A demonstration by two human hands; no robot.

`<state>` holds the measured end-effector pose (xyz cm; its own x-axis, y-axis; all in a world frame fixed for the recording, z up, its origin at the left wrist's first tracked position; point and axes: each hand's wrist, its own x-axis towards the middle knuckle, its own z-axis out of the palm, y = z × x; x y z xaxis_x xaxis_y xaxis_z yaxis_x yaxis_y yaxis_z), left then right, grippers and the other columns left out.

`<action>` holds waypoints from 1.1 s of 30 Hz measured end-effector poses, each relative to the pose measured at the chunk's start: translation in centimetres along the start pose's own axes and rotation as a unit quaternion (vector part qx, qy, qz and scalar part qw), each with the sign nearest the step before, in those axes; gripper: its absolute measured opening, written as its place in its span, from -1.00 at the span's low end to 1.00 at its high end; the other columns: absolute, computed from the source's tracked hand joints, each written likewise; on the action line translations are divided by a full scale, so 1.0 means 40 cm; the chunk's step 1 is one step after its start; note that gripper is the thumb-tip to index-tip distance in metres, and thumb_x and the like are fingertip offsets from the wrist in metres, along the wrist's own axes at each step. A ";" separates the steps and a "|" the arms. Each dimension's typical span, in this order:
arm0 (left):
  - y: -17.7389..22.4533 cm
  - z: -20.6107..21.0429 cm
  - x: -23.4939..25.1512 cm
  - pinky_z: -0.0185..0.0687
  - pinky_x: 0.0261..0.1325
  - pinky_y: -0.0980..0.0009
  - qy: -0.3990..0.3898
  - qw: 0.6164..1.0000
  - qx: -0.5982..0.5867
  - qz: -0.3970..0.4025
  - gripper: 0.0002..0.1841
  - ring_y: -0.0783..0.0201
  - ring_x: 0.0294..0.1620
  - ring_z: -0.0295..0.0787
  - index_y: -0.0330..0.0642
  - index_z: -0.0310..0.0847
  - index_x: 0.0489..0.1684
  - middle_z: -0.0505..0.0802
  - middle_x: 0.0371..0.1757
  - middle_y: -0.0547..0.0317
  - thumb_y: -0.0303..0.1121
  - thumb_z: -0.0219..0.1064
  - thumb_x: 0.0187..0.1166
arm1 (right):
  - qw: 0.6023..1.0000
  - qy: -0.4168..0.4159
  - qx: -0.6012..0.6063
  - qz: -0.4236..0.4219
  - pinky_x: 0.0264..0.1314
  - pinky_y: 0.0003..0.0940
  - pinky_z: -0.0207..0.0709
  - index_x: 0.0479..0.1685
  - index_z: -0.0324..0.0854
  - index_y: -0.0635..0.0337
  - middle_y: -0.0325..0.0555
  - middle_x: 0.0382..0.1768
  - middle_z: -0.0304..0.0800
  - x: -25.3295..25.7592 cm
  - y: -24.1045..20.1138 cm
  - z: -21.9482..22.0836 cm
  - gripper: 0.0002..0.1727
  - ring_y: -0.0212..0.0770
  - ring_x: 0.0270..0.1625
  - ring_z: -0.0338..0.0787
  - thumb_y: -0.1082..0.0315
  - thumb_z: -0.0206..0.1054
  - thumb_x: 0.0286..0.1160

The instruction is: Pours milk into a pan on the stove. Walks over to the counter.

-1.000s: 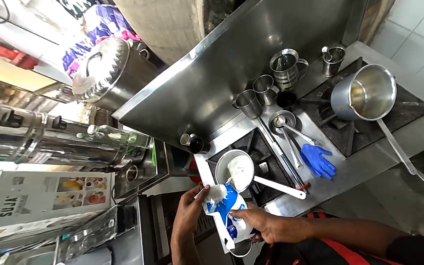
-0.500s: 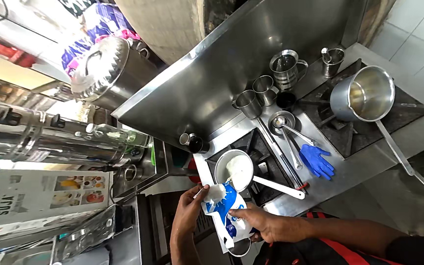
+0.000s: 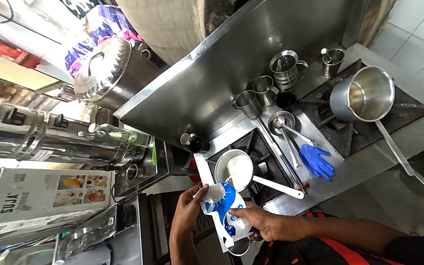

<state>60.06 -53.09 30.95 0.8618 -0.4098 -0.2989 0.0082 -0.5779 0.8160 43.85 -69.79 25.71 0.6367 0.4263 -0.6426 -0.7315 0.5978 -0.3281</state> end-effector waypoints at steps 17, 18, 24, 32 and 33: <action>0.008 0.000 -0.008 0.75 -0.20 0.26 0.003 1.000 -0.002 0.003 -0.70 0.17 -0.33 0.78 -0.26 0.77 -0.31 0.84 -0.36 0.00 -0.26 0.23 0.74 | 1.000 0.009 -0.010 0.004 -0.27 -0.28 0.59 0.55 0.34 -0.19 -0.09 0.09 0.74 -0.010 -0.006 0.002 -0.37 -0.18 -0.02 0.78 -0.14 0.38 0.55; 0.007 0.000 -0.007 0.75 -0.19 0.26 0.002 1.000 -0.002 0.003 -0.70 0.17 -0.33 0.78 -0.26 0.77 -0.30 0.84 -0.35 -0.01 -0.26 0.23 0.74 | 1.000 0.008 -0.011 0.004 -0.28 -0.29 0.59 0.54 0.35 -0.19 -0.10 0.08 0.74 -0.012 -0.007 0.002 -0.38 -0.19 -0.03 0.78 -0.14 0.38 0.55; 0.011 0.000 -0.007 0.75 -0.21 0.26 0.005 1.000 -0.001 -0.001 -0.70 0.17 -0.34 0.78 -0.26 0.77 -0.31 0.84 -0.36 -0.01 -0.26 0.23 0.75 | 1.000 0.006 -0.013 0.000 -0.29 -0.30 0.59 0.55 0.34 -0.21 -0.10 0.08 0.74 -0.008 -0.005 0.000 -0.36 -0.20 -0.03 0.79 -0.15 0.38 0.55; 0.009 0.003 -0.004 0.75 -0.20 0.25 0.003 1.000 0.001 0.000 -0.70 0.16 -0.33 0.78 -0.26 0.77 -0.32 0.84 -0.35 -0.02 -0.27 0.23 0.74 | 1.000 0.001 -0.022 -0.001 -0.32 -0.32 0.56 0.56 0.35 -0.22 -0.12 0.06 0.74 -0.005 -0.005 -0.003 -0.36 -0.22 -0.07 0.77 -0.17 0.36 0.55; 0.010 0.004 -0.004 0.75 -0.20 0.26 0.004 1.000 0.001 0.000 -0.70 0.16 -0.33 0.78 -0.26 0.77 -0.32 0.84 -0.35 -0.02 -0.26 0.24 0.74 | 1.000 0.001 -0.018 -0.001 -0.31 -0.31 0.57 0.56 0.35 -0.22 -0.12 0.06 0.74 -0.004 -0.005 -0.004 -0.36 -0.21 -0.07 0.77 -0.17 0.37 0.55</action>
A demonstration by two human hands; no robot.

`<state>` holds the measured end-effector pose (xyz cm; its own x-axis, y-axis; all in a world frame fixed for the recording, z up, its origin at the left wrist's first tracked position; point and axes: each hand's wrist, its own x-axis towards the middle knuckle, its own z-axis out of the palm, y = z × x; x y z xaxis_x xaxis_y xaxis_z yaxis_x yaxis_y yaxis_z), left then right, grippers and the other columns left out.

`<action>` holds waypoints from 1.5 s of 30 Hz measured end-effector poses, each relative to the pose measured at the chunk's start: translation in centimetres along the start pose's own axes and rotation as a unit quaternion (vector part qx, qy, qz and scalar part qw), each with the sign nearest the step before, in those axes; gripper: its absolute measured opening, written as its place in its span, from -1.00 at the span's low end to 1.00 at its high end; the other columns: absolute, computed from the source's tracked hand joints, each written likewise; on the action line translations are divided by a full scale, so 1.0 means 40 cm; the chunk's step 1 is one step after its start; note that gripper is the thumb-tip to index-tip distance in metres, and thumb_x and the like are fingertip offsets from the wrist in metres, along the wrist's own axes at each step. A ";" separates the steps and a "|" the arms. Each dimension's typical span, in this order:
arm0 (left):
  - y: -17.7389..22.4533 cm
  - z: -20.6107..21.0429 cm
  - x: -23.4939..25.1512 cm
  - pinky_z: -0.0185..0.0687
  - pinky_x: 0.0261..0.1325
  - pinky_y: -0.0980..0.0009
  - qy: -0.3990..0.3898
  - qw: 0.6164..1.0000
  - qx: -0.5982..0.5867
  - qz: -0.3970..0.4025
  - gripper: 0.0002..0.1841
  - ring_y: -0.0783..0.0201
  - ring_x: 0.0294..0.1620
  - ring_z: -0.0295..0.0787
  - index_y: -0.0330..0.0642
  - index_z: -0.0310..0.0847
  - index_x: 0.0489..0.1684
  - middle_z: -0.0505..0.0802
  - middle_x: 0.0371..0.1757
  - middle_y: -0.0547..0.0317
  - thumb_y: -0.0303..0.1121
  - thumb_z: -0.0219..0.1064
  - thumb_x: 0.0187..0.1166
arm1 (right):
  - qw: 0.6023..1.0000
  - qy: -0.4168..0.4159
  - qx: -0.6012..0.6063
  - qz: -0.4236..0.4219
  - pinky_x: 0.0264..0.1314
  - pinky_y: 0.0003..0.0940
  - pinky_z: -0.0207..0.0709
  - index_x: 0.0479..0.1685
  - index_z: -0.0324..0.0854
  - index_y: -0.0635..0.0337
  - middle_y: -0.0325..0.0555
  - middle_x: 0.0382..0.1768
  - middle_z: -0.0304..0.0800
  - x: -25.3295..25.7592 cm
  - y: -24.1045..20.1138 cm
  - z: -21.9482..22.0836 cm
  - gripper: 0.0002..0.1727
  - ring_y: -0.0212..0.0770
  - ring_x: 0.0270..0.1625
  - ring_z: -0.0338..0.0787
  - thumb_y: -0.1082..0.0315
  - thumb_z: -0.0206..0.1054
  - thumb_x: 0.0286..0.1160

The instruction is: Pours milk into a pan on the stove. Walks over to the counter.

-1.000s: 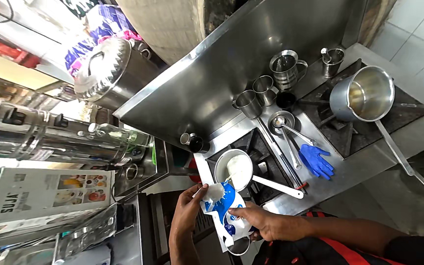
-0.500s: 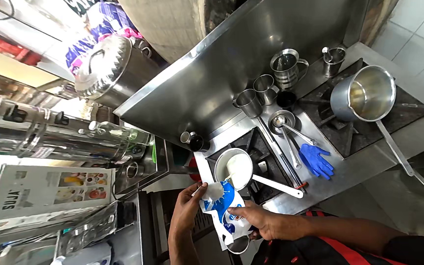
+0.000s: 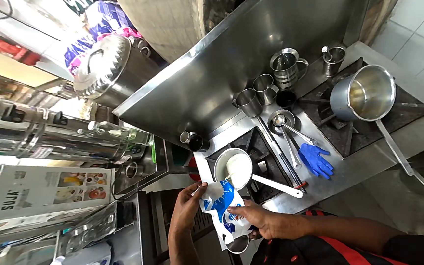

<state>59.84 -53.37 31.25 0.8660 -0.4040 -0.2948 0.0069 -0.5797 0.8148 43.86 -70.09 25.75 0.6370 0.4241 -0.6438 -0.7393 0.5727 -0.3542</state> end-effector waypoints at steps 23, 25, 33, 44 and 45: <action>0.026 0.076 -0.226 0.83 -0.18 0.38 0.161 0.962 0.206 0.081 -0.71 0.43 -0.24 0.82 -0.01 0.86 -0.20 0.88 -0.12 0.35 -0.03 0.32 0.62 | 0.952 -0.074 -0.169 -0.243 0.32 -0.17 0.64 0.37 0.54 0.13 -0.05 0.18 0.75 0.251 0.022 -0.203 -0.53 -0.22 0.19 0.76 0.00 0.28 0.71; 0.066 0.072 -0.299 0.82 -0.13 0.43 0.199 0.951 0.204 0.118 -0.71 0.42 -0.18 0.82 -0.11 0.87 -0.26 0.88 -0.05 0.24 -0.12 0.34 0.62 | 0.935 -0.097 -0.195 -0.281 0.30 -0.17 0.64 0.37 0.56 0.15 -0.04 0.13 0.76 0.224 0.003 -0.170 -0.57 -0.23 0.15 0.77 0.09 0.32 0.69; 0.007 0.077 -0.549 0.84 -0.06 0.43 0.312 0.935 0.156 0.062 -0.77 0.37 -0.08 0.84 -0.20 0.86 -0.16 0.86 0.08 0.15 -0.23 0.37 0.60 | 0.838 -0.196 -0.323 -0.395 0.26 -0.23 0.70 0.28 0.62 0.35 0.06 0.14 0.77 0.189 -0.004 -0.075 -0.68 -0.21 0.13 0.79 0.41 0.34 0.62; -0.575 0.182 -0.628 0.84 -0.01 0.03 0.299 0.936 0.093 -0.161 -0.73 0.15 -0.22 0.90 -0.23 0.81 0.10 0.92 -0.06 0.00 -0.27 0.40 0.59 | 0.627 -0.025 -0.696 -0.350 0.67 0.13 0.39 0.57 0.55 -0.04 -0.05 0.60 0.53 0.288 0.222 -0.114 -0.35 0.01 0.64 0.51 0.20 0.56 0.41; -0.578 0.197 -0.627 0.88 -0.01 0.10 0.303 0.941 0.037 -0.144 -0.69 0.21 -0.20 0.91 -0.23 0.77 0.16 0.92 -0.04 0.04 -0.26 0.41 0.58 | 0.649 -0.007 -0.679 -0.342 0.64 0.13 0.45 0.61 0.49 -0.01 -0.02 0.61 0.53 0.277 0.231 -0.123 -0.32 0.01 0.61 0.55 0.21 0.55 0.42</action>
<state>34.00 -35.41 15.86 0.9601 0.2414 -0.1411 0.2691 -0.6604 0.7011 43.00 -63.54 12.02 0.9129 0.4078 -0.0174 0.2134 -0.5132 -0.8313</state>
